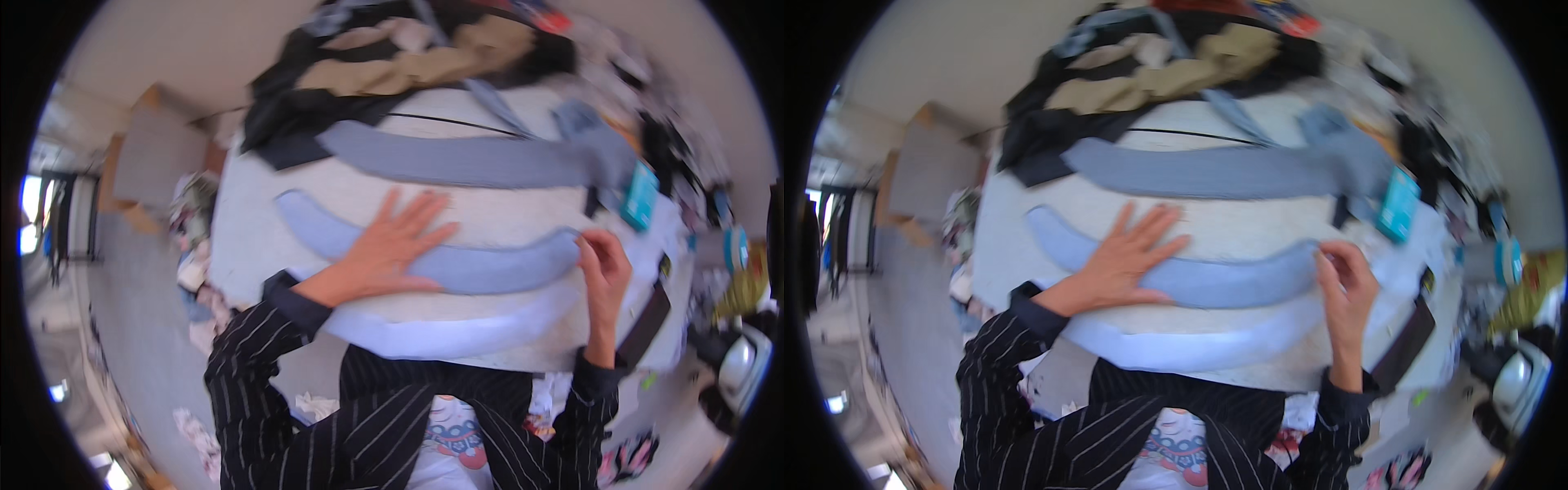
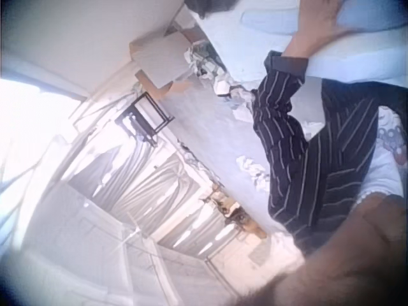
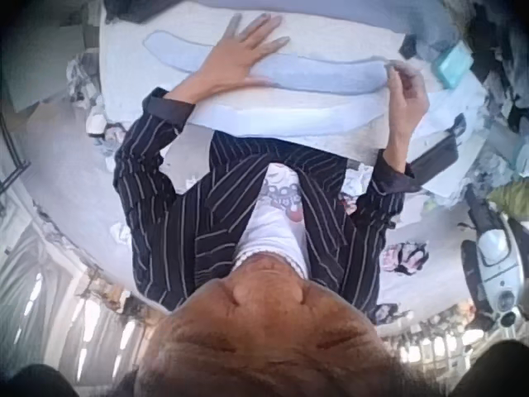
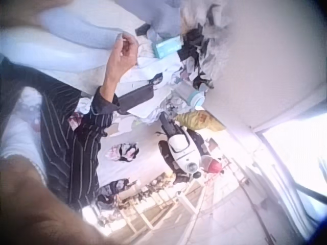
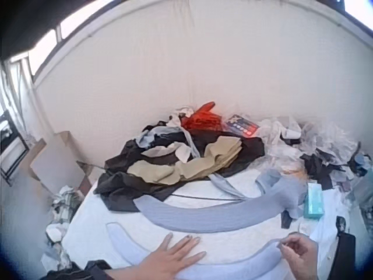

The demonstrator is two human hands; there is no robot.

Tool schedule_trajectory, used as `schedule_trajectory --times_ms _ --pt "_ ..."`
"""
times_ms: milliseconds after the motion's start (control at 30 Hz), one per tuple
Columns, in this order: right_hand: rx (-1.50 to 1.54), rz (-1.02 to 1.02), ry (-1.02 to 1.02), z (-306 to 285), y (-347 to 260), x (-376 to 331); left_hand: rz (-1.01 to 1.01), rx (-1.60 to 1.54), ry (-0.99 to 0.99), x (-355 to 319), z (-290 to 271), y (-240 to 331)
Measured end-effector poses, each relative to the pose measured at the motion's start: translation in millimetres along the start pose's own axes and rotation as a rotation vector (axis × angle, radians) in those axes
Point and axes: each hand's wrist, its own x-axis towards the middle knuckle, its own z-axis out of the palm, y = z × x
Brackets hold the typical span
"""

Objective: The person folds a long strip of light blue fabric on a white table, repeatedly aligning and smoothing it by hand. The person handles the fabric strip one at a time, folding it into a compact shape.

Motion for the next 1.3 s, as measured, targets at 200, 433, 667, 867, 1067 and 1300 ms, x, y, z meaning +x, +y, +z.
schedule_trajectory --times_ms 200,433,667,867,1067,1300 --pt "0.03 0.089 -0.204 13.9 -32.2 -6.4 0.033 -0.081 0.12 -10.6 -9.2 -0.6" --pt "-0.196 0.108 -0.4 37.0 -40.1 3.0 -0.231 0.094 0.12 -65.7 -23.1 -45.4" --pt "-0.349 0.087 -0.395 29.5 -10.1 14.5 -0.284 0.166 0.068 -74.6 -8.0 -57.6" --pt "-0.418 0.159 -0.419 14.9 -9.8 18.7 -0.274 0.134 0.101 -69.0 -5.1 -45.9" --pt "-0.443 0.02 -0.478 74.4 -93.5 63.1 -0.282 -0.195 0.297 -74.7 -16.0 -48.3" --pt "-0.471 -0.502 -0.557 253.6 -88.9 118.5 -0.407 -0.428 0.652 -83.2 -28.2 -63.5"
